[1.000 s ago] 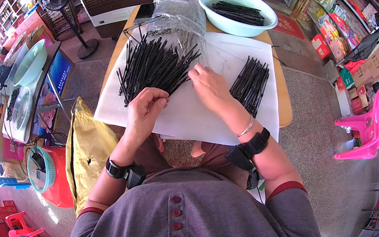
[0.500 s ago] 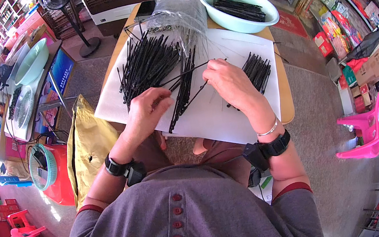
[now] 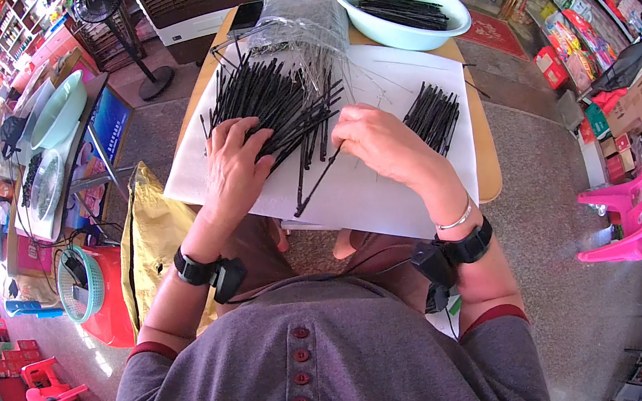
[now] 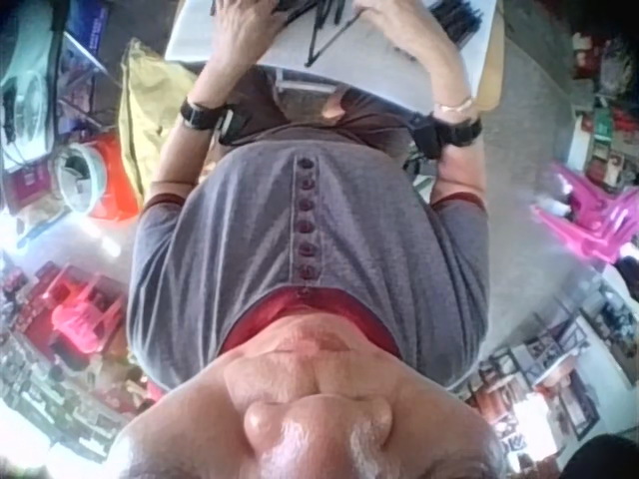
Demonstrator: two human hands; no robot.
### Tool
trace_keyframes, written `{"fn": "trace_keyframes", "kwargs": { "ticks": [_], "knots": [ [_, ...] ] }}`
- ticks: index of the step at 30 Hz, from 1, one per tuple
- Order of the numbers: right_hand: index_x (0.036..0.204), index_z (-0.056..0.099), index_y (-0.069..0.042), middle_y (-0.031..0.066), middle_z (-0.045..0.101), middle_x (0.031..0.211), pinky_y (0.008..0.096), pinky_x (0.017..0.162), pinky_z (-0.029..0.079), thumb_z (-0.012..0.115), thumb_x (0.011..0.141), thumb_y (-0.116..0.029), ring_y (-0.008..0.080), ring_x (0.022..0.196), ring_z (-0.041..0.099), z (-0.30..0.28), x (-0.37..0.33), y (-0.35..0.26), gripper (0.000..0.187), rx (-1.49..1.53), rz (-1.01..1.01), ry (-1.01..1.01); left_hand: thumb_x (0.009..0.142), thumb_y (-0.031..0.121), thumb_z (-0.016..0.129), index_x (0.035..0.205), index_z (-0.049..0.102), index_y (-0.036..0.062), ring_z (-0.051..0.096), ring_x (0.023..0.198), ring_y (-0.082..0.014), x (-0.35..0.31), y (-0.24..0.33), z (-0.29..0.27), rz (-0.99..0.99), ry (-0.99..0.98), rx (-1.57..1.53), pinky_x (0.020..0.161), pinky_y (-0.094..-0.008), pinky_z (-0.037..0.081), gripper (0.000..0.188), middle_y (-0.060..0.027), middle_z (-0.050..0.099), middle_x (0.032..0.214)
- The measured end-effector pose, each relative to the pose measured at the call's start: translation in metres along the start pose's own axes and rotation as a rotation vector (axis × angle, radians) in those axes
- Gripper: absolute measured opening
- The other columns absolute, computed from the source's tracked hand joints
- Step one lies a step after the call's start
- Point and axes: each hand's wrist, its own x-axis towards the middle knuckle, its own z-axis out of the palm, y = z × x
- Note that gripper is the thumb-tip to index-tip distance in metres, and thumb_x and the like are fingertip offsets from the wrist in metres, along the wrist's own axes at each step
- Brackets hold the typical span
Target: Counting and sorting black plastic cable ties on a workspace board.
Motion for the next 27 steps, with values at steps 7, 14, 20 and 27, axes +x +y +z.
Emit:
{"fn": "trace_keyframes", "kwargs": {
  "ticks": [7, 14, 20, 27],
  "knots": [
    [0.087, 0.062, 0.002, 0.0114, 0.056, 0.09, 0.0359, 0.078, 0.045, 0.06, 0.081, -0.004, 0.0274, 0.088, 0.057, -0.006, -0.014, -0.008, 0.009, -0.04, 0.067, 0.21, 0.089, 0.022, 0.063, 0.099, 0.062, 0.001, 0.062, 0.059, -0.014, 0.0, 0.021, -0.018, -0.765, -0.697, -1.087, 0.053, -0.0259, 0.048, 0.023, -0.0056, 0.064, 0.078],
    [0.1, 0.059, -0.004, 0.0105, 0.057, 0.093, 0.0379, 0.073, 0.05, 0.061, 0.083, -0.005, 0.0281, 0.082, 0.061, 0.0, -0.014, -0.02, 0.018, 0.063, 0.093, 0.592, 0.087, 0.012, 0.062, 0.115, 0.055, -0.0047, 0.059, 0.057, -0.0081, -0.021, 0.003, -0.02, -0.819, -0.847, -1.388, 0.051, -0.0175, 0.044, 0.033, -0.0029, 0.062, 0.078],
    [0.086, 0.061, -0.003, 0.0119, 0.06, 0.088, 0.0393, 0.073, 0.05, 0.06, 0.083, -0.011, 0.0296, 0.083, 0.061, 0.006, -0.031, 0.037, 0.008, -0.189, 0.395, 0.561, 0.085, 0.013, 0.066, 0.114, 0.054, -0.0061, 0.063, 0.06, -0.0133, -0.054, -0.022, -0.051, -0.761, -0.843, -1.478, 0.05, -0.0199, 0.048, 0.037, -0.0062, 0.062, 0.077],
    [0.068, 0.065, 0.001, 0.018, 0.064, 0.075, 0.042, 0.067, 0.053, 0.063, 0.078, -0.019, 0.0337, 0.076, 0.064, 0.043, -0.005, 0.045, 0.022, -0.506, 0.482, 0.238, 0.088, 0.006, 0.061, 0.106, 0.057, -0.0007, 0.065, 0.07, -0.0167, -0.038, -0.006, -0.031, -0.695, -0.501, -1.76, 0.061, -0.0241, 0.052, 0.019, -0.0096, 0.065, 0.09]
  ]
}}
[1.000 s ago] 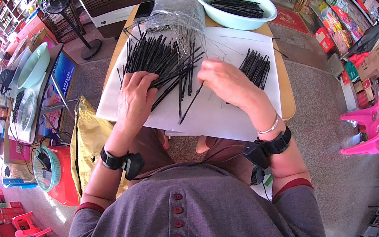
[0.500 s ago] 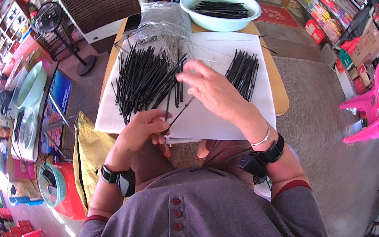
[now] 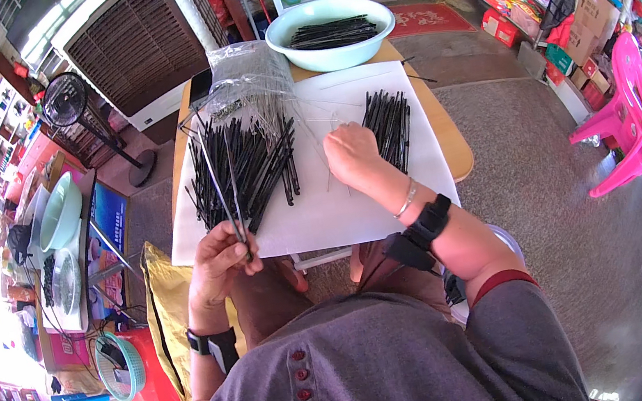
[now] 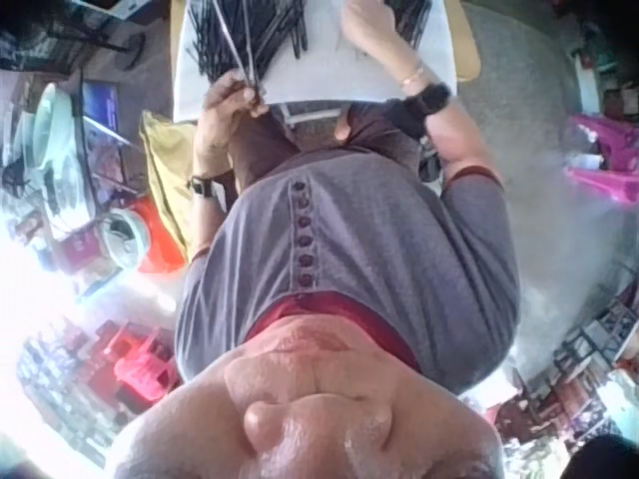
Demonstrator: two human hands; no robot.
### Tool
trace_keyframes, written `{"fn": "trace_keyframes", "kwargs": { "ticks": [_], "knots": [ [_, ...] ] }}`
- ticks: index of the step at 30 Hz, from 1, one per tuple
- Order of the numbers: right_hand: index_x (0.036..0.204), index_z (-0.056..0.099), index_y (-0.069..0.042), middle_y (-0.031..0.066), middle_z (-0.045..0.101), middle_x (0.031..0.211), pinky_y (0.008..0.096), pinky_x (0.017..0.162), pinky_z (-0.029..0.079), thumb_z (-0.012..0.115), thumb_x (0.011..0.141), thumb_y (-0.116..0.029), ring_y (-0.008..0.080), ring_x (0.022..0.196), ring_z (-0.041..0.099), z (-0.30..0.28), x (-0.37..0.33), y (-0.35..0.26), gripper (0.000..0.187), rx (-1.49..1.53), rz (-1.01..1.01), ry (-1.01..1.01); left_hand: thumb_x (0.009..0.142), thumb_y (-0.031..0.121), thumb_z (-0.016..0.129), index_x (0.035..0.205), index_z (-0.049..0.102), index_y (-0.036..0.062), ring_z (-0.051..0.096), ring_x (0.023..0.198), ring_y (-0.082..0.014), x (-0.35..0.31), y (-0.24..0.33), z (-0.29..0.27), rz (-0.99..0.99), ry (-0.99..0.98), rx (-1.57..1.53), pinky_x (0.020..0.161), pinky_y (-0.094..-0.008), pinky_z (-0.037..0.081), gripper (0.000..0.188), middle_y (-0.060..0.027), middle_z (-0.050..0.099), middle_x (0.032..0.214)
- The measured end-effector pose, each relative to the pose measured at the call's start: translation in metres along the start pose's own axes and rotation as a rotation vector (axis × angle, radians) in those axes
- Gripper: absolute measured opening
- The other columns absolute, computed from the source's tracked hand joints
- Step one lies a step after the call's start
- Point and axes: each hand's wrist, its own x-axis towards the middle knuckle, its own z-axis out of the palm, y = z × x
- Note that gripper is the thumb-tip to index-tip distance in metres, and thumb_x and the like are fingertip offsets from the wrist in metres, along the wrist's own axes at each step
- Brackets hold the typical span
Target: Counting and sorting black plastic cable ties on a workspace board.
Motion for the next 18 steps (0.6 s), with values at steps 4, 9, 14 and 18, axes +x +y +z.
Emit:
{"fn": "trace_keyframes", "kwargs": {
  "ticks": [4, 9, 14, 18],
  "knots": [
    [0.065, 0.063, 0.004, 0.0187, 0.063, 0.067, 0.0433, 0.058, 0.053, 0.061, 0.076, -0.016, 0.0366, 0.064, 0.065, -0.005, 0.007, -0.008, 0.022, 0.051, 0.059, -0.049, 0.09, 0.005, 0.057, 0.109, 0.054, 0.0024, 0.065, 0.073, -0.018, 0.035, -0.008, 0.021, -0.013, -0.03, 0.052, 0.064, -0.0256, 0.051, 0.019, -0.0087, 0.063, 0.092],
    [0.066, 0.065, 0.001, 0.0194, 0.065, 0.07, 0.042, 0.059, 0.053, 0.063, 0.073, -0.015, 0.0347, 0.067, 0.066, -0.005, -0.001, -0.015, 0.017, 0.047, 0.086, -0.009, 0.091, 0.006, 0.055, 0.108, 0.054, 0.0005, 0.065, 0.075, -0.0176, 0.076, -0.031, 0.045, -0.042, -0.014, 0.112, 0.066, -0.0268, 0.051, 0.018, -0.0086, 0.063, 0.092],
    [0.066, 0.066, 0.001, 0.0199, 0.065, 0.068, 0.041, 0.058, 0.054, 0.064, 0.074, -0.016, 0.034, 0.066, 0.067, 0.0, 0.004, -0.021, 0.018, 0.086, 0.114, 0.001, 0.09, 0.003, 0.055, 0.109, 0.054, -0.0036, 0.063, 0.08, -0.0149, 0.1, -0.056, 0.047, 0.01, 0.129, 0.208, 0.073, -0.0256, 0.05, 0.021, -0.0075, 0.064, 0.088],
    [0.066, 0.066, 0.001, 0.0205, 0.064, 0.068, 0.041, 0.059, 0.054, 0.063, 0.073, -0.015, 0.0348, 0.066, 0.066, -0.008, 0.001, -0.024, 0.017, 0.076, 0.153, -0.032, 0.087, 0.001, 0.056, 0.11, 0.054, -0.0053, 0.062, 0.081, -0.0131, 0.1, -0.059, 0.03, 0.08, 0.363, 0.408, 0.073, -0.0238, 0.049, 0.023, -0.0079, 0.064, 0.088]
  ]
}}
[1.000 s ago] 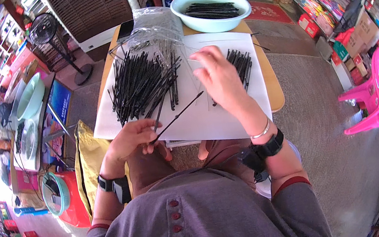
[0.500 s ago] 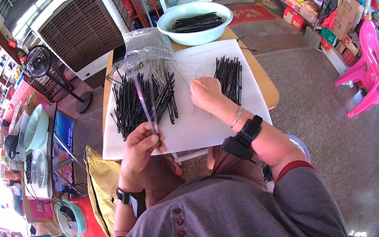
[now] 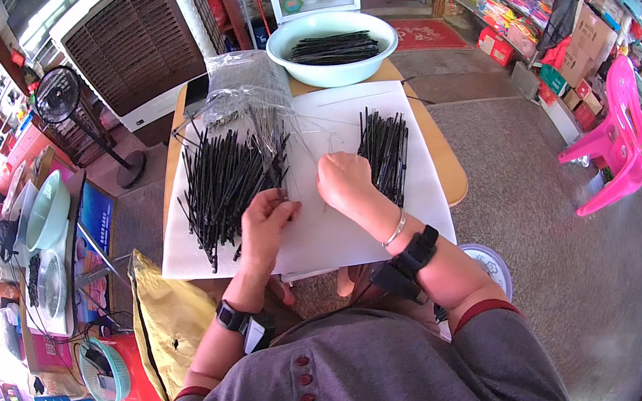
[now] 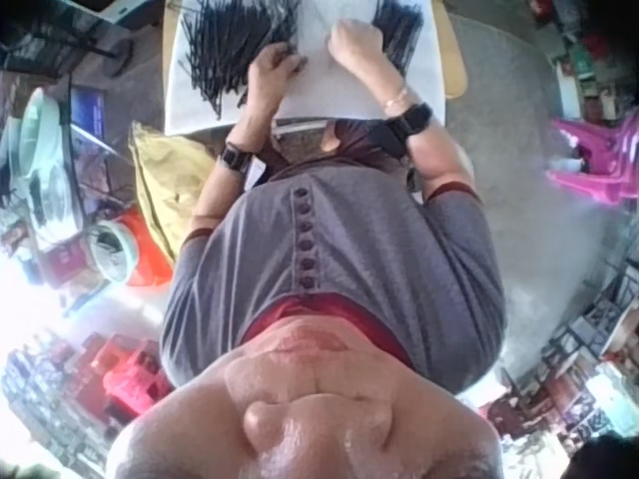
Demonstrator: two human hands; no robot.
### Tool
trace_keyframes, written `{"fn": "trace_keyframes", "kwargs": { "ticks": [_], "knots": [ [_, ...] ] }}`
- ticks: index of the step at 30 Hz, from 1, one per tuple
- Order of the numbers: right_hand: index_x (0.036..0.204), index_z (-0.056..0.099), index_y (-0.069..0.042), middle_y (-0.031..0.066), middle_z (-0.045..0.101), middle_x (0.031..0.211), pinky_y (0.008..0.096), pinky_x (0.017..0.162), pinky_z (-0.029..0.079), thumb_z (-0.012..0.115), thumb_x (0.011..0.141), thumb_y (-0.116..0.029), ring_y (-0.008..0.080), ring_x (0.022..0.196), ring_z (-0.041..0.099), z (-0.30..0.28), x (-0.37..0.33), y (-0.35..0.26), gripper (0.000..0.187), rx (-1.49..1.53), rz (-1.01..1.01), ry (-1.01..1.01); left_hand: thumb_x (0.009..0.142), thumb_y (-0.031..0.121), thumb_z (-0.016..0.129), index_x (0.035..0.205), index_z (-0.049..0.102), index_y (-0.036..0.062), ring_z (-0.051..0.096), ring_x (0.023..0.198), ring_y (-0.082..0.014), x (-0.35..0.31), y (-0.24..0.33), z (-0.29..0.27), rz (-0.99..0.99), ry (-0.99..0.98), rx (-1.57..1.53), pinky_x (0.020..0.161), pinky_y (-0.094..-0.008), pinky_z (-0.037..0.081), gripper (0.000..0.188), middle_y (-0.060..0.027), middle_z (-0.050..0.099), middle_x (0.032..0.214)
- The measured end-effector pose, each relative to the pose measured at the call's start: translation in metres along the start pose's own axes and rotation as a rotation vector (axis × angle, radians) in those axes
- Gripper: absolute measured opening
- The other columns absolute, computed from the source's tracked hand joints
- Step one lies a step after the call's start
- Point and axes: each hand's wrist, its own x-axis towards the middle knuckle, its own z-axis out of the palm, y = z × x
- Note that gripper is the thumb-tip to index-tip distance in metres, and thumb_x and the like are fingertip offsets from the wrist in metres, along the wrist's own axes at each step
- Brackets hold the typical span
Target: Counting and sorting black plastic cable ties on a workspace board.
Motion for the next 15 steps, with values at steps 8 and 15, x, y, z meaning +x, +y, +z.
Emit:
{"fn": "trace_keyframes", "kwargs": {
  "ticks": [8, 15],
  "knots": [
    [0.067, 0.065, 0.001, 0.0205, 0.065, 0.07, 0.0418, 0.06, 0.054, 0.061, 0.075, -0.014, 0.0362, 0.066, 0.066, -0.006, -0.001, -0.007, 0.017, 0.008, 0.004, -0.073, 0.09, 0.003, 0.055, 0.112, 0.052, -0.0044, 0.065, 0.082, -0.0165, -0.003, 0.015, -0.008, -0.066, -0.002, -0.147, 0.073, -0.0266, 0.052, 0.024, -0.0093, 0.062, 0.093],
    [0.087, 0.059, 0.0, 0.0165, 0.065, 0.07, 0.0427, 0.061, 0.052, 0.058, 0.079, -0.012, 0.0355, 0.068, 0.066, -0.02, -0.017, 0.001, 0.014, 0.22, 0.07, -0.015, 0.09, 0.006, 0.057, 0.11, 0.053, -0.0023, 0.063, 0.078, -0.0154, 0.004, 0.009, 0.002, -0.038, -0.132, -0.251, 0.067, -0.0255, 0.051, 0.022, -0.0075, 0.062, 0.091]
  ]
}}
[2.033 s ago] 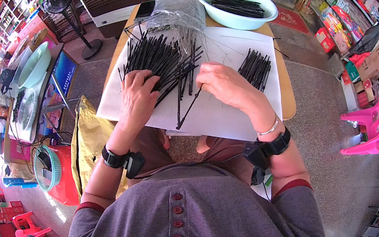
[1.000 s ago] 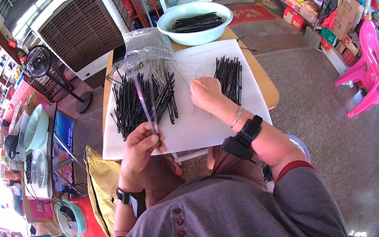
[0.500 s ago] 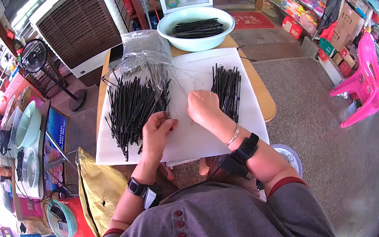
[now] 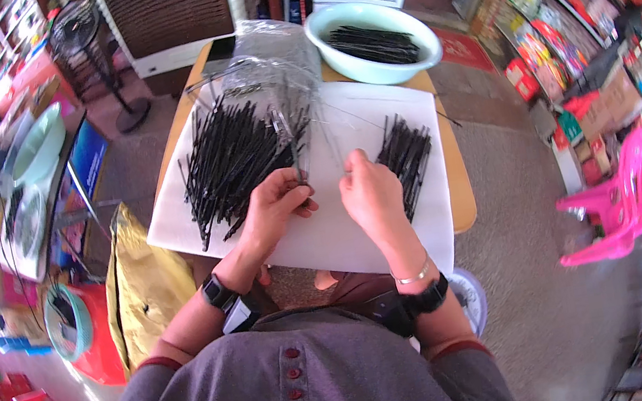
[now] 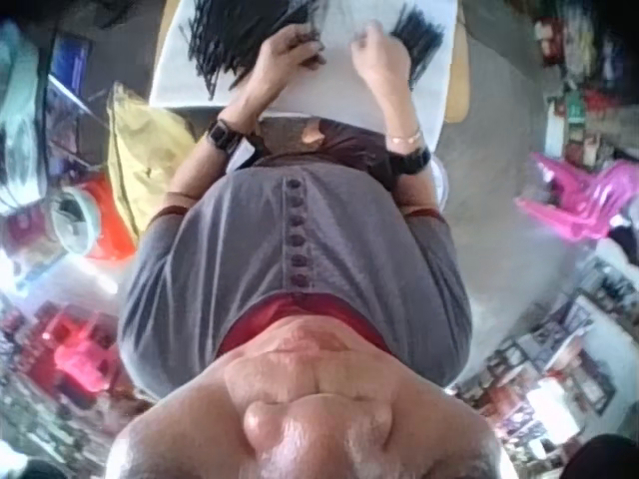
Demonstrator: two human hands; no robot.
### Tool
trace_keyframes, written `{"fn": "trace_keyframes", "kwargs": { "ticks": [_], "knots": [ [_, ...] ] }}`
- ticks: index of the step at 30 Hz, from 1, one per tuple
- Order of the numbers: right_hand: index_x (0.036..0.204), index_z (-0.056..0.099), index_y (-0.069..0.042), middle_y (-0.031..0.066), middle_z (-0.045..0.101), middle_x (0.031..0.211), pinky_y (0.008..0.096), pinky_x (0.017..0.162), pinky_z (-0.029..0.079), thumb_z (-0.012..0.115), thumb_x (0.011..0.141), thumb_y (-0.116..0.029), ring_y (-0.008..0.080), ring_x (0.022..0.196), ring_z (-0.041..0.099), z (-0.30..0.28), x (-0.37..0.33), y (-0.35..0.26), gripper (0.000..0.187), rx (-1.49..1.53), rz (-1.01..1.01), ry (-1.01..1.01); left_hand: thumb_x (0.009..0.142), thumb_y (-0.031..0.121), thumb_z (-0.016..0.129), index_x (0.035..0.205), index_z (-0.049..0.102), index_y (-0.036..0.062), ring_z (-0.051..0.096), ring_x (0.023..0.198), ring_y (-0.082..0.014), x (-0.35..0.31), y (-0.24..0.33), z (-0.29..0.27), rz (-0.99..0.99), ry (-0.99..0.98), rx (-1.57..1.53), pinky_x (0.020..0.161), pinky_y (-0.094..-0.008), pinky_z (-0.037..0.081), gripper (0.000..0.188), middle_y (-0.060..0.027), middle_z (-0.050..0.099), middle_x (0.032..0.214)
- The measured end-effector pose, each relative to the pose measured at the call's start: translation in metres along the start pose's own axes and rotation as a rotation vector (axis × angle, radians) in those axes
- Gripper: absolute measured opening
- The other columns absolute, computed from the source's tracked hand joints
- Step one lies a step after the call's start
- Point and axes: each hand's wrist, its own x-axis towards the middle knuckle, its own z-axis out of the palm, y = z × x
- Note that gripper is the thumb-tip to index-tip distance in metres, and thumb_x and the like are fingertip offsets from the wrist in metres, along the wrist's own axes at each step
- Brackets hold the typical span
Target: Counting and sorting black plastic cable ties on a workspace board.
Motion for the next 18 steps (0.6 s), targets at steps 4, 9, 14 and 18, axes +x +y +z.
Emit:
{"fn": "trace_keyframes", "kwargs": {
  "ticks": [4, 9, 14, 18],
  "knots": [
    [0.098, 0.06, -0.001, 0.0072, 0.063, 0.07, 0.0273, 0.055, 0.048, 0.054, 0.085, -0.004, 0.0128, 0.058, 0.059, -0.017, -0.011, 0.014, 0.014, 0.71, 0.202, -0.247, 0.089, 0.004, 0.058, 0.106, 0.053, -0.0026, 0.063, 0.074, -0.0129, 0.001, -0.003, 0.001, 0.081, -0.014, 0.002, 0.063, -0.0249, 0.051, 0.019, -0.0058, 0.06, 0.086],
    [0.098, 0.061, 0.002, 0.007, 0.064, 0.08, 0.0246, 0.055, 0.05, 0.054, 0.087, -0.002, 0.0104, 0.061, 0.057, -0.025, -0.021, 0.032, 0.014, 1.261, 0.259, -0.35, 0.092, 0.007, 0.057, 0.111, 0.054, -0.0006, 0.061, 0.078, -0.0099, -0.003, -0.001, -0.007, 0.054, -0.059, 0.031, 0.069, -0.0237, 0.051, 0.021, -0.0028, 0.059, 0.091],
    [0.099, 0.061, 0.003, 0.0088, 0.063, 0.08, 0.0244, 0.054, 0.049, 0.055, 0.089, -0.003, 0.0109, 0.061, 0.058, -0.043, -0.03, 0.025, 0.013, 1.332, 0.163, -0.119, 0.092, 0.006, 0.056, 0.109, 0.054, -0.0003, 0.06, 0.077, -0.0088, -0.005, 0.003, -0.004, 0.053, -0.101, 0.02, 0.07, -0.0233, 0.05, 0.019, -0.002, 0.06, 0.087],
    [0.098, 0.062, 0.003, 0.0059, 0.059, 0.073, 0.0217, 0.049, 0.044, 0.056, 0.09, -0.006, 0.0087, 0.055, 0.051, -0.055, -0.029, 0.018, 0.013, 1.321, 0.052, 0.129, 0.092, 0.006, 0.056, 0.108, 0.055, 0.0001, 0.06, 0.077, -0.0086, -0.005, 0.002, -0.005, 0.045, -0.088, 0.039, 0.07, -0.0231, 0.049, 0.017, -0.0017, 0.06, 0.087]
  ]
}}
